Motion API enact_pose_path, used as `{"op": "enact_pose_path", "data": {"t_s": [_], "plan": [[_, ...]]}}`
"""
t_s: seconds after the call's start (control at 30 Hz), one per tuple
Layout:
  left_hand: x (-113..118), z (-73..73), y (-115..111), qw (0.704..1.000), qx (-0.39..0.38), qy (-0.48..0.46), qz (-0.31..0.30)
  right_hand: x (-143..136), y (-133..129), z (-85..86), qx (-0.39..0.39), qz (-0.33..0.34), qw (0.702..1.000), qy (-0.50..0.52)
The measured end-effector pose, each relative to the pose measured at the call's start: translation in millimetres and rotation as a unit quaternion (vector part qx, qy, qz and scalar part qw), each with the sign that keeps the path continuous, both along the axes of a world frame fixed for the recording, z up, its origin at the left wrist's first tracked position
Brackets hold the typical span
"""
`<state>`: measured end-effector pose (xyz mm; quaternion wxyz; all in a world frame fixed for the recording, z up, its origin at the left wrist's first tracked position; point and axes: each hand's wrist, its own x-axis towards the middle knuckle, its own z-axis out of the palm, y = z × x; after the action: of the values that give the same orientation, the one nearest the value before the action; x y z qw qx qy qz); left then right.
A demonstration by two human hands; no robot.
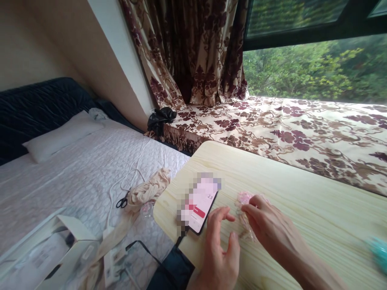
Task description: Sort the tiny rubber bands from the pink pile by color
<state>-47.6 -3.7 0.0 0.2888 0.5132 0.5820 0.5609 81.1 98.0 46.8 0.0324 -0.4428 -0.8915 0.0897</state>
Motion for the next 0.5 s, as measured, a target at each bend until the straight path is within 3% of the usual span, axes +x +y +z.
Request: {"op": "enact_pose_path", "data": {"t_s": [0.3, 0.5], "plan": [[0, -0.2, -1, 1.0, -0.006, -0.024, 0.019, -24, 8, 1.9, -0.037, 0.021, 0.999, 0.01], [1, 0.8, 0, 0.999, -0.006, -0.017, 0.03, -12, 14, 0.8, -0.116, -0.016, 0.985, 0.128]]}}
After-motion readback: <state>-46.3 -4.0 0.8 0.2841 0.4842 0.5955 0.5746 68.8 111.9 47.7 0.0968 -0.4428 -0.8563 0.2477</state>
